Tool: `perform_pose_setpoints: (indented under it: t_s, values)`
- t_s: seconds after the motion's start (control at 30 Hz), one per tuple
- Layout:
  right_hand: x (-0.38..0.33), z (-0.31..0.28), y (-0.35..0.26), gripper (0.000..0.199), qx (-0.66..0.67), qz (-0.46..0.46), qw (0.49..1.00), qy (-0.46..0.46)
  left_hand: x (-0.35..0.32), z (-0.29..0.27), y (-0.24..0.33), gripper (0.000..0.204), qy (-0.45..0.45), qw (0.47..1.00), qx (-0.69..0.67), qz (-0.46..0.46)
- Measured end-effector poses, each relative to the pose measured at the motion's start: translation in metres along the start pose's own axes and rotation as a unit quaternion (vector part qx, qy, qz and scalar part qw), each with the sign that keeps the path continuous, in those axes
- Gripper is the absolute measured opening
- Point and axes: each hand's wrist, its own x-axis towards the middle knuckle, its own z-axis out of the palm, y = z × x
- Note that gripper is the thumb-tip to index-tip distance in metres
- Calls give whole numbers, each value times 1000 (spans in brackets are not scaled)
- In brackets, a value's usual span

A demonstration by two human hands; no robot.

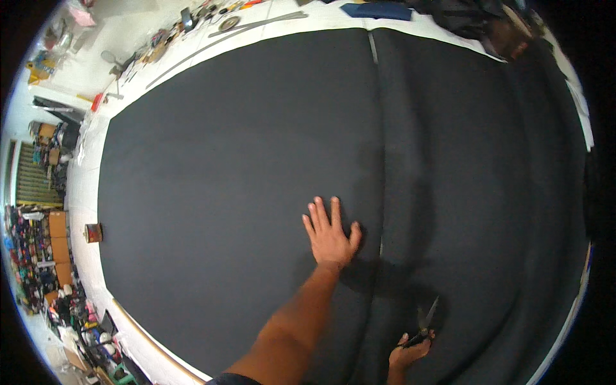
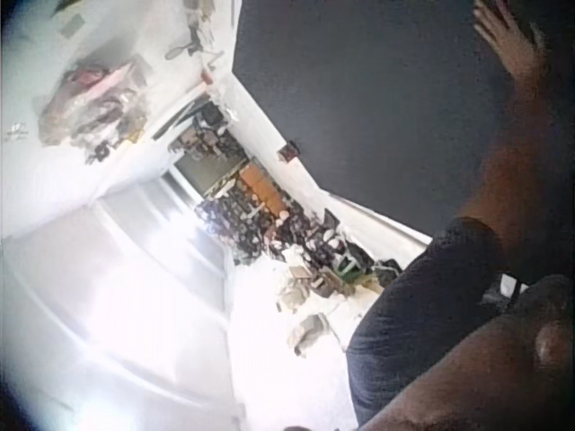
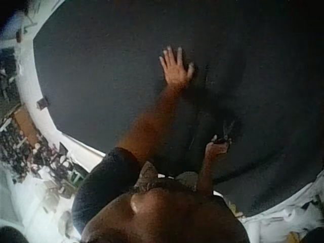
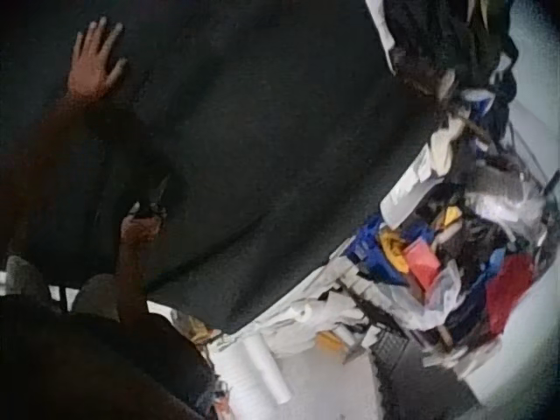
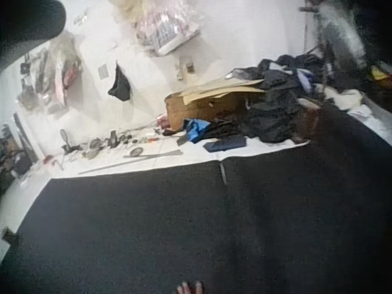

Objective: The person cuts a large black fabric sheet on a tiled floor using shears. They repeatedly align the fabric, use a wooden stick as a straightedge, and cut along the edge to produce rectangular pieces.

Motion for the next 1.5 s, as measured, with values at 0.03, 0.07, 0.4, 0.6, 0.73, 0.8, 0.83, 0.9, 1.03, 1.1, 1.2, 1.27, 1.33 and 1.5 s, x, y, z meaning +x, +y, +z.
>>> perform_pose_setpoints:
  t_s: [0.03,0.07,0.4,0.6,0.73,0.8,0.83,0.9,1.03,1.1,1.2,1.27,1.33,1.5]
  values:
    - [3,1,-3,62,47,1,999,2,2,5,-1,76,11,1000,4,8]
    - [9,-3,-5,63,92,-1,996,3,-1,9,0,76,23,1000,4,12]
    - [7,-6,9,72,135,69,988,38,-141,-62,-34,49,-18,976,-166,141]
    - [-76,-60,63,57,300,38,952,-46,-452,-161,-180,41,-196,938,-99,268]
    - [-214,-143,177,50,194,40,974,-113,-601,-199,-318,47,-277,954,35,-108]
    - [-303,-115,241,54,161,15,982,-96,-664,-228,-382,34,-138,969,19,-203]
    - [-335,-127,248,50,162,31,978,-125,-699,-238,-411,32,23,971,-97,-216]
    - [-411,-145,284,42,184,53,973,-126,-729,-254,-426,30,46,949,-120,-288]
    - [-531,-131,317,34,220,151,953,-145,-728,-260,-415,30,40,911,-300,-281]
    - [-566,-125,326,33,215,204,948,-115,-711,-266,-365,29,3,918,-316,-240]
    - [-605,-102,362,38,70,264,958,-87,-695,-270,-266,40,-41,879,-439,-183]
    - [-596,-115,331,40,129,318,928,-147,-696,-287,-245,45,5,929,-348,-122]
    - [-592,-111,328,36,55,309,935,-166,-697,-296,-222,50,0,956,-294,-1]
    - [-551,-128,352,38,-58,57,886,-457,-738,-325,-202,71,-81,992,-99,15]
